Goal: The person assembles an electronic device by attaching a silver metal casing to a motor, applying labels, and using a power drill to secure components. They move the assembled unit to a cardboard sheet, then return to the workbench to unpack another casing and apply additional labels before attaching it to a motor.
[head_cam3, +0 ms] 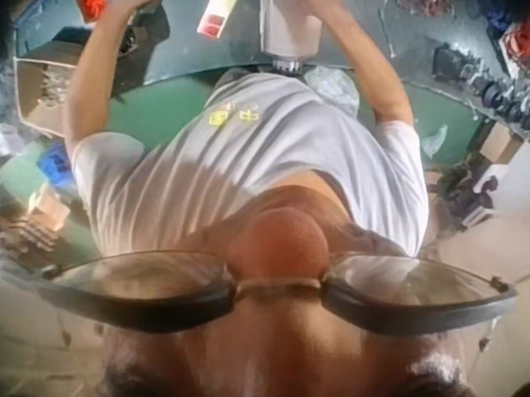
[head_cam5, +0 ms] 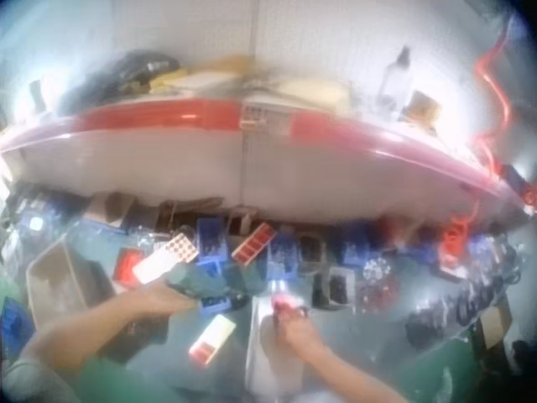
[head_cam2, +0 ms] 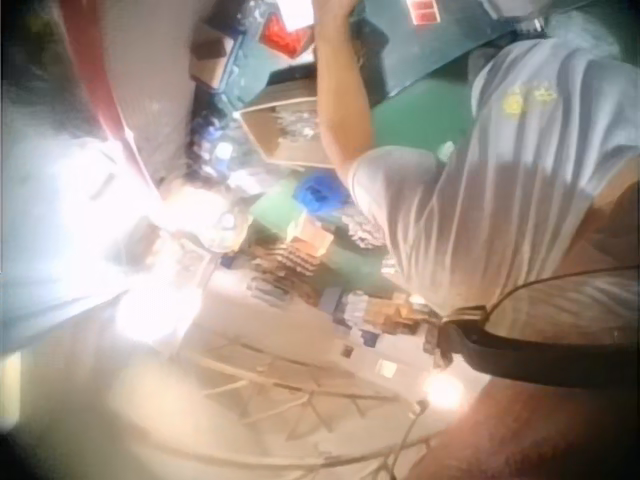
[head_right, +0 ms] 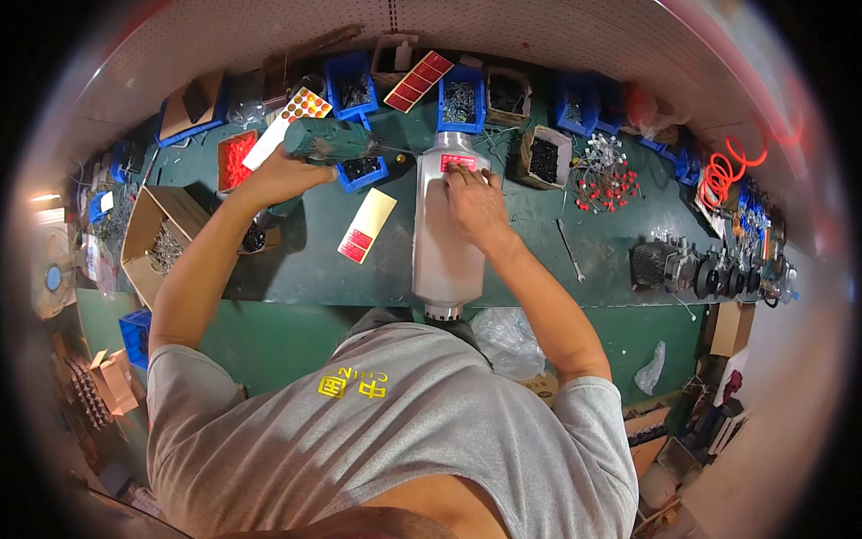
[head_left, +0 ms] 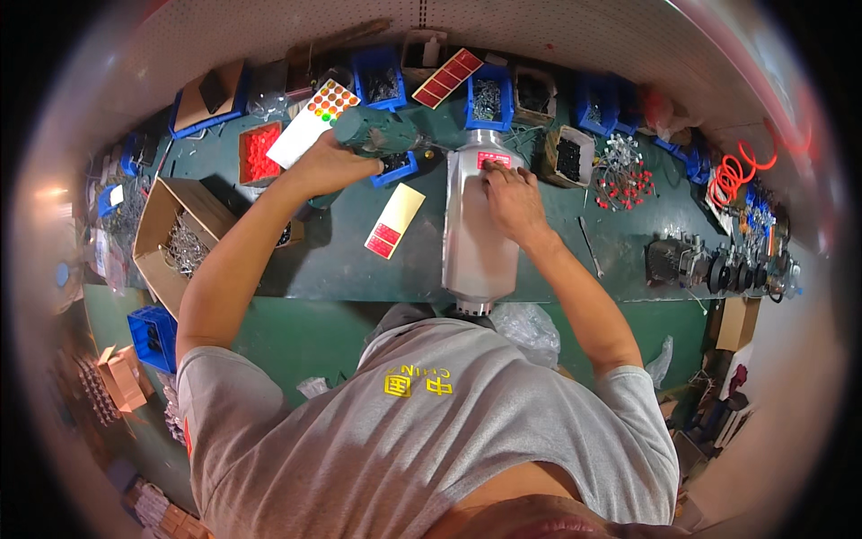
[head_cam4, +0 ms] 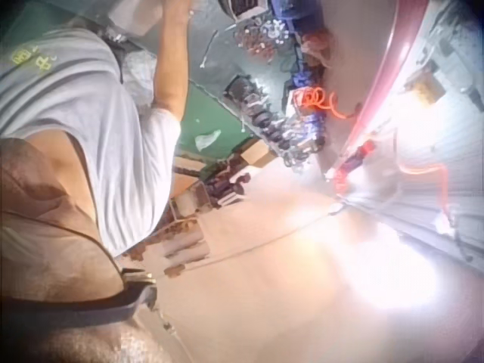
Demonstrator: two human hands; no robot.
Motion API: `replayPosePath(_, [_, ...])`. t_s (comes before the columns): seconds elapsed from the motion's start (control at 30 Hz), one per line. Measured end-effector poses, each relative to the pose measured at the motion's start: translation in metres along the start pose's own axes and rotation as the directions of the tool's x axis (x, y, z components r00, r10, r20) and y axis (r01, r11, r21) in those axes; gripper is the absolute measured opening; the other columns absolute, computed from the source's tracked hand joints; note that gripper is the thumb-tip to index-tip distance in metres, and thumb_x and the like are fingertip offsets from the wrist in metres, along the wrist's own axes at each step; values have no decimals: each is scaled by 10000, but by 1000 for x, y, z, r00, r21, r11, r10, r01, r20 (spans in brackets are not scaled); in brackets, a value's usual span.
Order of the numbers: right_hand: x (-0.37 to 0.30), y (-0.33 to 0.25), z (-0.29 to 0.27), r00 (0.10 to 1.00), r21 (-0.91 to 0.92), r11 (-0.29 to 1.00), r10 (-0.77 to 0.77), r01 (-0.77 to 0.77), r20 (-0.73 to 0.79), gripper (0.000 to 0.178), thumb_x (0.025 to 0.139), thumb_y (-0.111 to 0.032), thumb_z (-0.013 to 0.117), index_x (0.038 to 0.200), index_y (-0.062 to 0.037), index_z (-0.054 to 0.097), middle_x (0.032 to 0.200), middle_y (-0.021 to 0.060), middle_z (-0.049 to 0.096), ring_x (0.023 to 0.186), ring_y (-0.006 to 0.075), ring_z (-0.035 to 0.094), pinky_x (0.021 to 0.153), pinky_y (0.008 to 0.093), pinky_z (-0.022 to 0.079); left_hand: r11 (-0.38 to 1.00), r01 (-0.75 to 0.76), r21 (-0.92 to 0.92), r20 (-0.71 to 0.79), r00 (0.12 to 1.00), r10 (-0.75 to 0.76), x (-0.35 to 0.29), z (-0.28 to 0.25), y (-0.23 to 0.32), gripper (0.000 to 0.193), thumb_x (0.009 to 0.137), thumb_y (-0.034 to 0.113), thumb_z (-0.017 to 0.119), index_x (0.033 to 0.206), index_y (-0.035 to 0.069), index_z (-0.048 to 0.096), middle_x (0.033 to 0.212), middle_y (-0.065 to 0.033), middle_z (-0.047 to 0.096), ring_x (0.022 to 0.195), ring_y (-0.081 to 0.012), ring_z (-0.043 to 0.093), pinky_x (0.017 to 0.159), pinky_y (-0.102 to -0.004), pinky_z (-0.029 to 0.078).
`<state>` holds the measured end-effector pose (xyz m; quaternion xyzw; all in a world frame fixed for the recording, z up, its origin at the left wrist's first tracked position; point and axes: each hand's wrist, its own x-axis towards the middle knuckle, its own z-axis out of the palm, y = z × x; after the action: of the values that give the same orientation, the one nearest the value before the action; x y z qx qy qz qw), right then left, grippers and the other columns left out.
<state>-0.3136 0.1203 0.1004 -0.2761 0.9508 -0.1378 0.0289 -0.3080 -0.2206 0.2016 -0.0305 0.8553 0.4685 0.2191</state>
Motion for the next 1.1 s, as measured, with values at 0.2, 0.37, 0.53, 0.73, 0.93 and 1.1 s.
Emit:
replayPosePath(0.2, [-2, -1, 1, 997, -41, 997, -67, 65, -31, 262, 990, -171, 532, 1179, 2, 589, 1394, 161, 609, 1291, 270, 583, 1083, 524, 391, 1000, -5, 16, 2, 1000, 5, 10, -5, -3, 461, 818, 207, 774, 1239, 57, 659, 1156, -62, 696, 1058, -173, 613, 982, -324, 479])
replayPosePath(0.37, [0, 0, 2, 997, -55, 996, -74, 73, -18, 271, 991, -174, 537, 1191, 4, 583, 1420, 159, 591, 1318, 269, 565, 1085, 519, 392, 999, -41, -22, 28, 999, 41, 12, -8, -8, 471, 819, 222, 774, 1246, 58, 658, 1170, -71, 701, 1065, -181, 620, 993, -331, 478])
replayPosePath(0.53, [0, 0, 4, 997, -46, 996, -72, 71, -24, 265, 990, -172, 547, 1189, -4, 593, 1418, 157, 591, 1320, 275, 559, 1087, 511, 393, 996, 55, 65, 58, 997, -59, 14, -11, 3, 495, 805, 239, 777, 1251, 63, 654, 1139, -74, 711, 1017, -182, 641, 967, -330, 495])
replayPosePath(0.73, [-2, 4, 6, 994, -13, 997, -81, 81, -73, 211, 981, -161, 569, 1141, -35, 626, 1386, 158, 611, 1304, 290, 564, 1083, 497, 398, 881, -93, 463, 142, 989, 30, 34, -20, 72, 495, 745, 293, 781, 1179, 78, 678, 1099, -155, 725, 1005, -294, 694, 910, -389, 536])
replayPosePath(0.93, [0, 3, 5, 996, -19, 996, -88, 88, -6, 421, 1000, -180, 547, 1374, 14, 532, 1344, 180, 633, 1312, 290, 563, 1112, 486, 363, 586, -400, 704, 398, 906, 140, 90, 1, 119, 385, 701, 240, 759, 1056, 97, 710, 1057, -157, 730, 995, -348, 698, 832, -454, 559])
replayPosePath(1.1, [0, 2, 6, 993, -8, 993, -114, 114, -17, 361, 997, -186, 550, 1306, -3, 579, 1349, 173, 632, 1311, 286, 565, 1115, 481, 357, 464, -420, 780, 434, 897, 83, 103, 13, 130, 243, 742, 181, 767, 951, 60, 753, 876, -109, 757, 855, -271, 723, 750, -419, 562])
